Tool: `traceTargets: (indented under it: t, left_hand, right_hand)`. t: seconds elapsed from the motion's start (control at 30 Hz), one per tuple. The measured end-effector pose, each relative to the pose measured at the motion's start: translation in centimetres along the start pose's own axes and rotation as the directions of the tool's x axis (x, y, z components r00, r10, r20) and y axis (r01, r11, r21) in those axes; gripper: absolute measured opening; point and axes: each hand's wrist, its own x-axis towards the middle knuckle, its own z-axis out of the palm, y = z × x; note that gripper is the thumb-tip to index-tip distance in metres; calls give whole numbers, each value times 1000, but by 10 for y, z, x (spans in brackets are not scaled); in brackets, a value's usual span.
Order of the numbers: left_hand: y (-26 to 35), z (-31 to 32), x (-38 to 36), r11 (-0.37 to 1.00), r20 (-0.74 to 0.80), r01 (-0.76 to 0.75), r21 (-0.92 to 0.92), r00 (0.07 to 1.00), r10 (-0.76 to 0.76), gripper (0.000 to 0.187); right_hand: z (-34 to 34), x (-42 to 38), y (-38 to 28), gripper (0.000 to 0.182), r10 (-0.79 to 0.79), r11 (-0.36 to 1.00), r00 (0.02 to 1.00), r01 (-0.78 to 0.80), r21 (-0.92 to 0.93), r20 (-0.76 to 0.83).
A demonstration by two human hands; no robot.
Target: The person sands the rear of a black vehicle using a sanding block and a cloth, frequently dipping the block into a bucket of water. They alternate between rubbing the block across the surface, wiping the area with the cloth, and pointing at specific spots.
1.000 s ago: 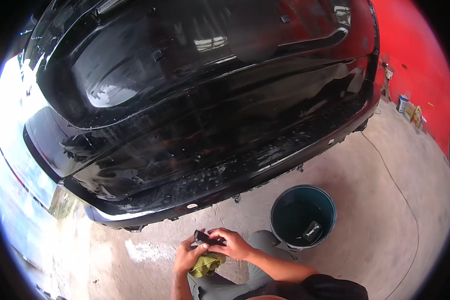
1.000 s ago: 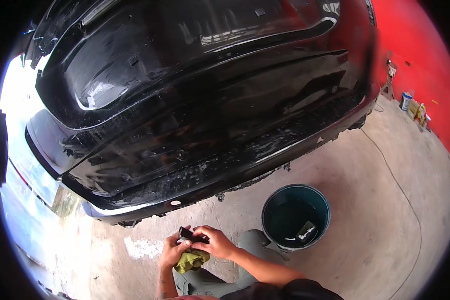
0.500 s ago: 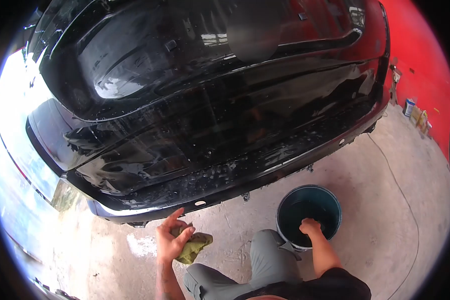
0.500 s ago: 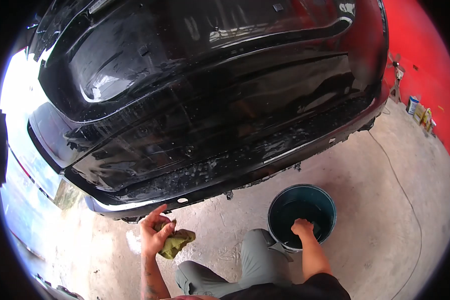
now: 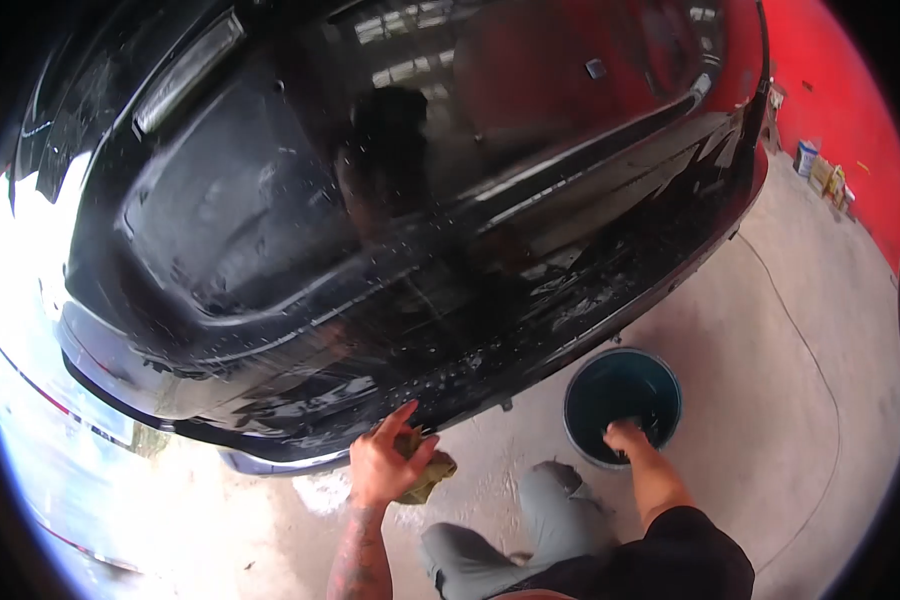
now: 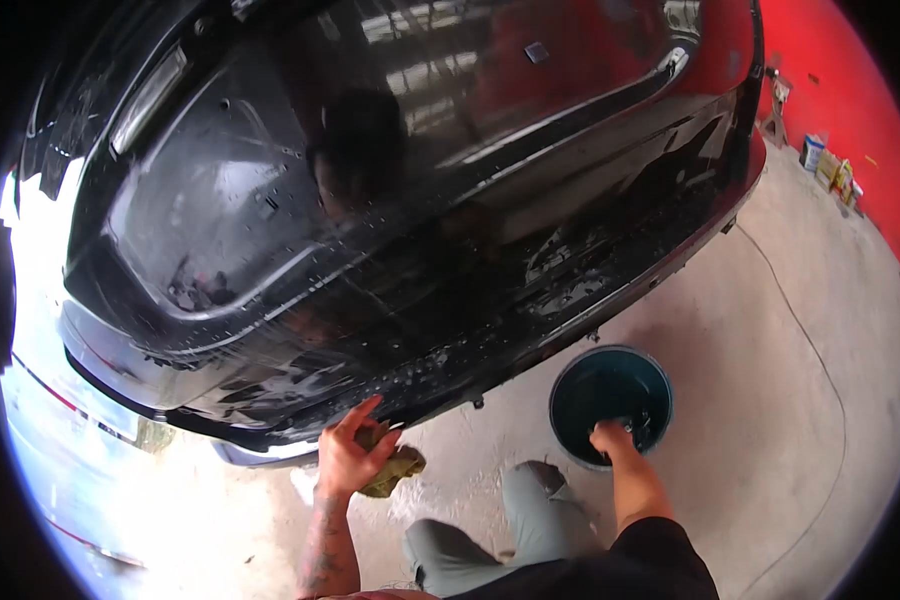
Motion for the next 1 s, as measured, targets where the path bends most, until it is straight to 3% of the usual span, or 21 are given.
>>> traceTargets:
  t: [0.03,0.07,0.1,0.17,0.23,0.27,0.33,0.37,0.47,0.6,0.63,0.7,0.8,0.9,1.0]
  left_hand:
    - [15,-17,7,997,30,-65,45,998,63,62]
    - [33,-35,19,989,67,-126,82,990,120,63]
    - [47,-51,32,966,87,-228,125,972,218,69]
    - [83,-90,57,914,168,-335,228,938,302,80]
    - [109,-121,80,876,279,-375,305,914,294,92]
    - [119,-131,90,858,322,-393,331,902,289,97]
    - [133,-147,108,827,403,-409,387,881,247,104]
    - [138,-152,116,818,396,-437,373,873,286,108]
    - [160,-164,137,760,544,-432,485,830,125,108]
    - [164,-157,152,572,527,-518,636,833,168,108]
    - [153,-153,153,553,485,-528,645,841,238,105]
    - [147,-151,157,507,506,-527,682,841,192,102]
    - [148,-157,157,445,503,-523,727,847,172,98]
    - [137,-160,150,415,500,-518,748,851,162,98]
    - [147,-167,149,495,548,-472,730,836,-10,99]
  right_hand:
    - [-25,-37,-14,38,-32,999,997,34,27,-73]
    - [-54,-63,-31,40,62,995,997,-66,76,45]
    - [-68,-85,-39,40,28,996,999,-26,81,-25]
    - [-90,-123,-48,43,120,973,993,-114,202,-19]
    - [-106,-164,-53,45,201,943,979,-183,278,-37]
    - [-85,-168,-30,44,112,941,986,-65,331,-125]
    - [-84,-215,-17,44,168,913,977,-102,395,-135]
    - [-84,-238,-9,43,179,903,978,-122,413,-102]
    - [-68,-310,30,41,211,873,977,-178,454,-22]
    - [-35,-404,94,38,255,892,965,-257,373,56]
    - [-26,-427,110,38,304,857,947,-319,404,102]
    - [-14,-455,136,36,393,772,900,-434,463,189]
    - [-18,-482,158,35,437,659,870,-484,576,231]
    - [-18,-476,179,35,439,565,873,-453,690,214]
    - [-59,-462,163,33,435,539,897,-325,777,73]
